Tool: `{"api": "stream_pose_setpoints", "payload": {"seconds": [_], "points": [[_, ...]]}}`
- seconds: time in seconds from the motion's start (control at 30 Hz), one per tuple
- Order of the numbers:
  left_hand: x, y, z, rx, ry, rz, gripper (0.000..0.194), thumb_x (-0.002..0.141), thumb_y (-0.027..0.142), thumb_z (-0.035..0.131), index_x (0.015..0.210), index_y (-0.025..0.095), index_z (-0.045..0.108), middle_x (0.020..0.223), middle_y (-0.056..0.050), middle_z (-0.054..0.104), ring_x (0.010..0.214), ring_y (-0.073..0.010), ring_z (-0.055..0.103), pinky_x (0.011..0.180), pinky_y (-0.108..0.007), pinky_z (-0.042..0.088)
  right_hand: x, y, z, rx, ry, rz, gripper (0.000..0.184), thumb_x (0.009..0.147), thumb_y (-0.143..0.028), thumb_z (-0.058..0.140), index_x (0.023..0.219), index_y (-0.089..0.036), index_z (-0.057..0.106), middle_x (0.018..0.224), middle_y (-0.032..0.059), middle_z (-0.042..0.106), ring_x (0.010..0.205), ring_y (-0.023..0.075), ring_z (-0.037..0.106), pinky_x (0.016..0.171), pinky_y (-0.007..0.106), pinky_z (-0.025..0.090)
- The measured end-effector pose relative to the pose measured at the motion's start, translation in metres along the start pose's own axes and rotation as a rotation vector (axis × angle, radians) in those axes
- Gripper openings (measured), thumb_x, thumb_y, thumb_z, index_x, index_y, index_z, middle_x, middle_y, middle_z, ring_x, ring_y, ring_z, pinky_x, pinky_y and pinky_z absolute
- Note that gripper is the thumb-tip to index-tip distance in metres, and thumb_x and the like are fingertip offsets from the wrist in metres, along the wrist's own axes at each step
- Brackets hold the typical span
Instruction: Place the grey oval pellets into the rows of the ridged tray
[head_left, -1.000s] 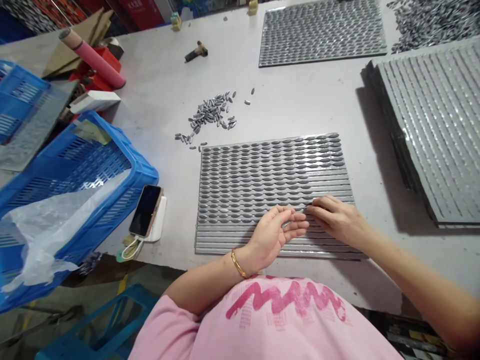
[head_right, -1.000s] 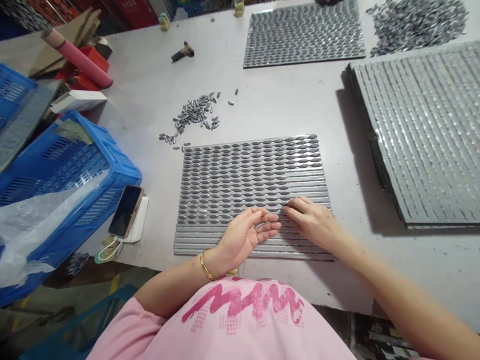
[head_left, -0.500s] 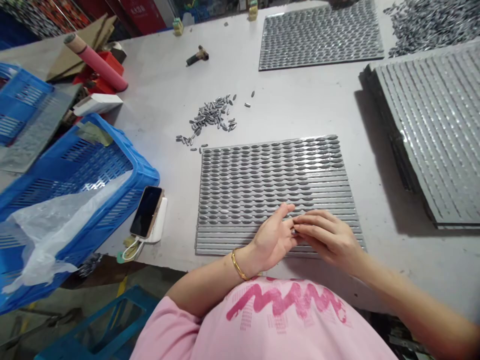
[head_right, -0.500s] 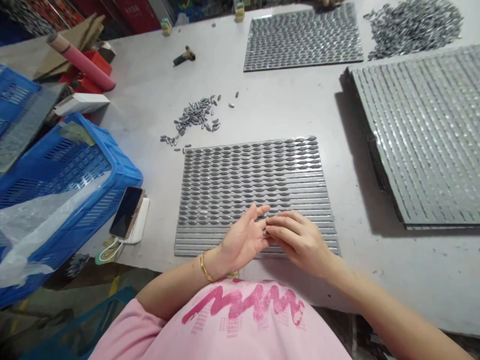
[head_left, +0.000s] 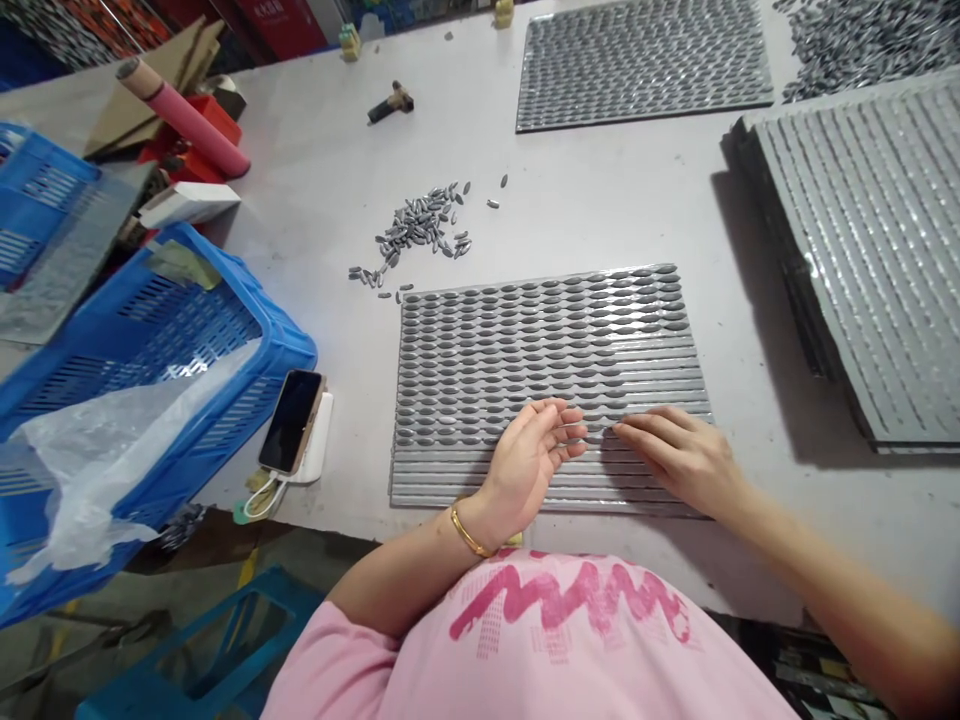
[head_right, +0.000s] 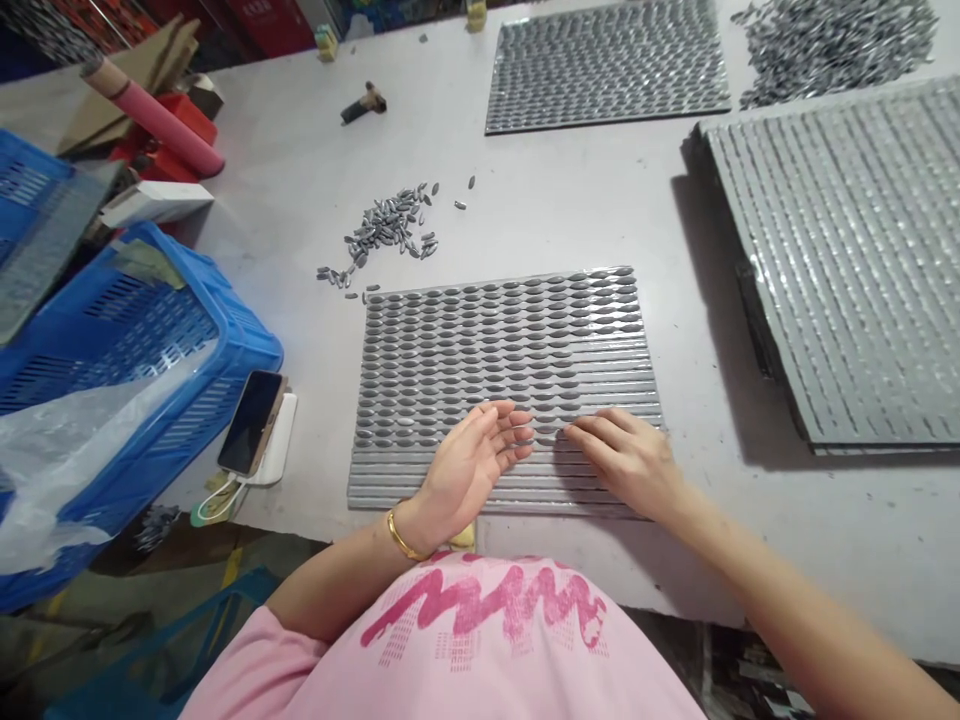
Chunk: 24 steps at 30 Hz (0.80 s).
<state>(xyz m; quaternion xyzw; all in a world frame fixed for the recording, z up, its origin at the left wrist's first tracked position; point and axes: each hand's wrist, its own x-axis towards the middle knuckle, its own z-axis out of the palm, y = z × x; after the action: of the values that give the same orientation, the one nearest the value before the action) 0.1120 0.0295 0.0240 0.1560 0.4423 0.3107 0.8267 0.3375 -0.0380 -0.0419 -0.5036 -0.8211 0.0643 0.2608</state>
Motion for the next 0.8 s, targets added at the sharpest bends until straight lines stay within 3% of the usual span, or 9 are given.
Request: {"api": "stream_pose_setpoints", "payload": {"seconds": [0.27,0.47,0.8], "points": [[0.001,0.001,0.001,0.029,0.012,0.004,0.018,0.088,0.029,0.066,0.1,0.017,0.062,0.105,-0.009,0.067,0.093,-0.0177,0.064,0.086,-0.035,0.051,0.004,0.001,-0.001,-0.093,-0.056,-0.009,0.026,0.093,-0.012,0.053,0.111,-0.022,0.069,0.096,0.0068,0.072,0.085,0.0196,0.063,0.076,0.035,0.051],[-0.002,0.003,-0.001,0.035,0.023,0.03,0.017,0.088,0.028,0.065,0.1,0.017,0.062,0.105,-0.008,0.067,0.094,-0.0178,0.064,0.087,-0.035,0.051,0.008,0.001,-0.003,-0.206,-0.14,-0.098,0.021,0.095,-0.012,0.053,0.108,-0.019,0.067,0.099,0.0075,0.071,0.093,0.0209,0.061,0.072,0.033,0.048],[-0.004,0.025,-0.015,0.139,0.002,0.136,0.012,0.085,0.025,0.066,0.093,0.016,0.064,0.099,-0.007,0.067,0.088,-0.0153,0.063,0.083,-0.03,0.049,0.008,0.006,-0.003,-0.184,-0.077,-0.218,0.023,0.094,-0.01,0.05,0.108,-0.018,0.067,0.095,0.0075,0.069,0.093,0.0219,0.061,0.074,0.033,0.051]]}}
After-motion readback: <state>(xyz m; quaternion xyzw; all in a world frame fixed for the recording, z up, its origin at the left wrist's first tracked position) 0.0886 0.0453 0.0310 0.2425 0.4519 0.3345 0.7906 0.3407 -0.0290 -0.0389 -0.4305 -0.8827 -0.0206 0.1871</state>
